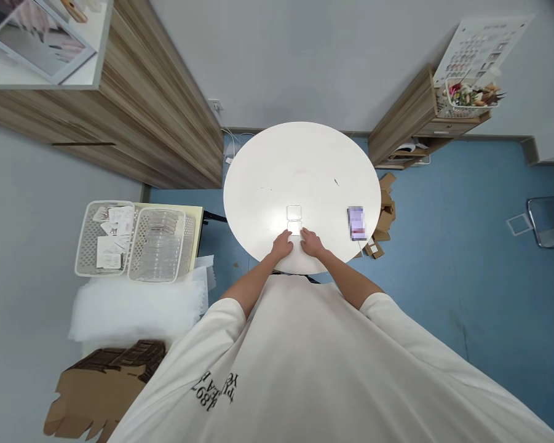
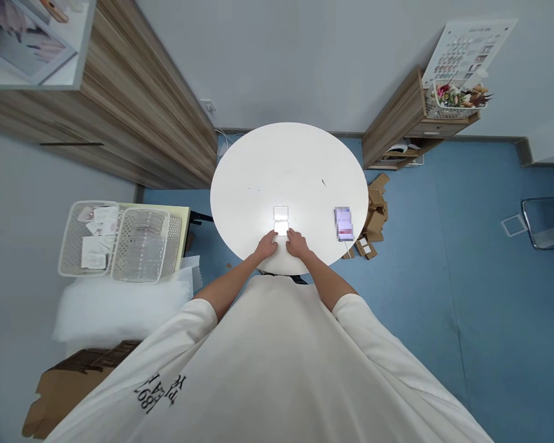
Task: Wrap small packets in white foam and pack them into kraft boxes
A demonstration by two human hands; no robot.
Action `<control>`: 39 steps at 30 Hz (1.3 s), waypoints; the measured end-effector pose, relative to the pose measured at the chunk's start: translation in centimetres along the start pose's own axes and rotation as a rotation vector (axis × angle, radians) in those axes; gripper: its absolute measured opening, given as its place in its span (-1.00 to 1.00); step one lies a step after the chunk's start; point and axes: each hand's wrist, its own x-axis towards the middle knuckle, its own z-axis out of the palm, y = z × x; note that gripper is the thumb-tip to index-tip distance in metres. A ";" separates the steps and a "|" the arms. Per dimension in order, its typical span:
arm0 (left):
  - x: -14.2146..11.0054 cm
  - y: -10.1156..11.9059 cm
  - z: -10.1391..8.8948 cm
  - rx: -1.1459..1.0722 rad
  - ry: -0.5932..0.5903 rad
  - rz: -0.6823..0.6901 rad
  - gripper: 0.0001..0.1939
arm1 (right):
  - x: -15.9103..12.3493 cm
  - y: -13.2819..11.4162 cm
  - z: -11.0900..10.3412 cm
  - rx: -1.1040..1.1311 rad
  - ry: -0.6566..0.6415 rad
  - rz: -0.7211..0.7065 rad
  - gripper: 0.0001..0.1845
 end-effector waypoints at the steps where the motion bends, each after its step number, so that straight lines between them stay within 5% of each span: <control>1: 0.2 0.0 -0.2 -0.005 -0.012 -0.001 -0.42 | 0.3 0.0 -0.3 -0.003 -0.012 -0.004 -0.33; 15: -3.5 -1.9 -0.8 0.074 -0.003 -0.076 -0.49 | -3.6 1.9 -0.1 0.036 -0.117 -0.055 -0.27; 22: -6.3 -2.8 -2.5 -0.047 0.222 -0.170 -0.55 | -2.5 1.8 -1.6 -0.023 0.064 -0.183 -0.38; 32: -12.6 -5.8 -7.8 -0.351 0.527 -0.278 -0.58 | 0.8 -7.8 -3.3 -0.125 0.110 -0.439 -0.43; 39: -16.1 -10.3 -12.7 -0.382 0.641 -0.258 -0.63 | 2.1 -17.7 -0.8 -0.169 0.078 -0.535 -0.43</control>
